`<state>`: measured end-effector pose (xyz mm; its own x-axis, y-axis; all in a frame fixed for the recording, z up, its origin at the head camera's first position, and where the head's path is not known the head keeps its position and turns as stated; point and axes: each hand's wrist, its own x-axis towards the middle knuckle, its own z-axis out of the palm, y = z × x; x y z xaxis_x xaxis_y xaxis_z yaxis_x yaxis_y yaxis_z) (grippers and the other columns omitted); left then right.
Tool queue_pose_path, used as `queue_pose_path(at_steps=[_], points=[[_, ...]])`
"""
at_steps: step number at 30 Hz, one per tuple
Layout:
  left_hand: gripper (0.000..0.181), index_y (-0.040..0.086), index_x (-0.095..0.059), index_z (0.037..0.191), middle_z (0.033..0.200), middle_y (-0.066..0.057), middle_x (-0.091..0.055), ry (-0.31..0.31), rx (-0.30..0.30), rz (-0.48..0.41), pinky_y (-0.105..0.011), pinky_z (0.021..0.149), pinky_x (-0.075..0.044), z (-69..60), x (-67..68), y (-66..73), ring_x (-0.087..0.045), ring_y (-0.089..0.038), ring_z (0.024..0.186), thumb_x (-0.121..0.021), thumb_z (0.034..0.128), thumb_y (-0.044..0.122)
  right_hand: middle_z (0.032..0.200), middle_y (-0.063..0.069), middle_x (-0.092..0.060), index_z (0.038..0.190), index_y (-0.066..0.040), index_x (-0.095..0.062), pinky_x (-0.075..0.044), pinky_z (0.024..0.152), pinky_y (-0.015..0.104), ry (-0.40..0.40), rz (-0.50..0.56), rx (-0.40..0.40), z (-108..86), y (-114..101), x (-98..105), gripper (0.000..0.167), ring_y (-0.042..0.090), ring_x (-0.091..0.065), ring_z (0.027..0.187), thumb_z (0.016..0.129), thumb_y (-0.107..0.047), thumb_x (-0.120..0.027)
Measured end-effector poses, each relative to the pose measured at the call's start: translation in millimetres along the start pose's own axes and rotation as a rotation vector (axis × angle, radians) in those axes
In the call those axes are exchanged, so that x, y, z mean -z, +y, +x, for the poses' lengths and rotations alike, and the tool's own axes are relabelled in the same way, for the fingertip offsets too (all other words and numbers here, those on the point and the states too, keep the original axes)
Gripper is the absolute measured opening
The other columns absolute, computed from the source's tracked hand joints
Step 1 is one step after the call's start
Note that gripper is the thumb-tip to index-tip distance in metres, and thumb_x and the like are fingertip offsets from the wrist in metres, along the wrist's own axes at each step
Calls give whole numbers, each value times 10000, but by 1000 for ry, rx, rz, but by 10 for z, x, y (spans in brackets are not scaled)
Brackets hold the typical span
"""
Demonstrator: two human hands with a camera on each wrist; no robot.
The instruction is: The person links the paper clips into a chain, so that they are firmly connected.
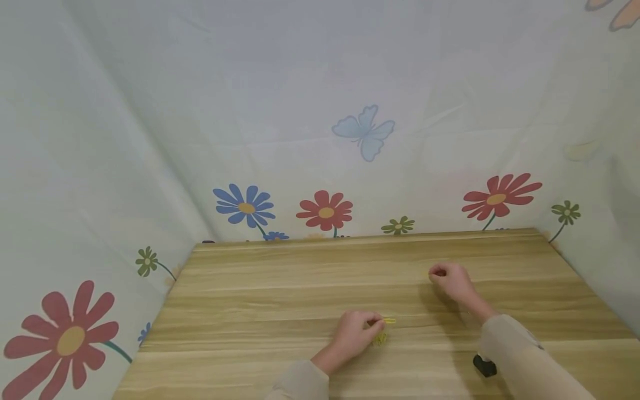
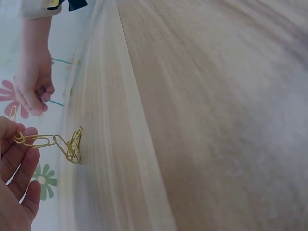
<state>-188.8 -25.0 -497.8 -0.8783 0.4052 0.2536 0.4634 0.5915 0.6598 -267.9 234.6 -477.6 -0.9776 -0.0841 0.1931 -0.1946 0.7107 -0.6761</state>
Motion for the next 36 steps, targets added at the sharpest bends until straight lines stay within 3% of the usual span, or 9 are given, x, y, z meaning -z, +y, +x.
queue_pose_path(at_steps=[7, 15, 21, 25, 36], points=[[177, 150, -697, 863, 799, 88, -682, 4, -1, -8, -132, 643, -438, 8, 5, 22, -561, 58, 705, -554, 844, 252, 820, 138, -640, 867, 50, -632, -436, 582, 220, -69, 92, -11, -55, -104, -13, 116, 122, -529, 715, 802, -29, -577], [183, 148, -699, 862, 780, 96, -675, 66, -7, 21, -150, 662, -446, 20, 6, 51, -574, 42, 730, -553, 846, 257, 836, 165, -637, 930, 88, -611, -454, 550, 232, -137, 203, -17, -146, -312, -14, 179, 179, -561, 691, 824, -50, -571], [159, 145, -697, 844, 766, 92, -675, 111, -23, 41, -156, 669, -454, 33, 14, 78, -588, 25, 730, -572, 835, 243, 843, 160, -641, 932, 80, -617, -468, 572, 249, -172, 214, -4, -184, -409, -51, 183, 159, -560, 697, 828, -64, -571], [152, 145, -697, 840, 765, 89, -676, 132, -45, 72, -159, 679, -454, 39, 13, 78, -600, 8, 737, -580, 831, 242, 861, 162, -638, 950, 70, -614, -485, 592, 306, -205, 226, -11, -224, -479, -75, 188, 236, -575, 731, 838, -69, -556], [165, 146, -700, 845, 781, 80, -681, 143, -87, 134, -154, 679, -453, 51, 10, 83, -608, -25, 739, -574, 839, 251, 896, 193, -631, 935, 55, -618, -494, 621, 335, -284, 295, 15, -330, -663, -127, 193, 257, -574, 758, 847, -105, -556]])
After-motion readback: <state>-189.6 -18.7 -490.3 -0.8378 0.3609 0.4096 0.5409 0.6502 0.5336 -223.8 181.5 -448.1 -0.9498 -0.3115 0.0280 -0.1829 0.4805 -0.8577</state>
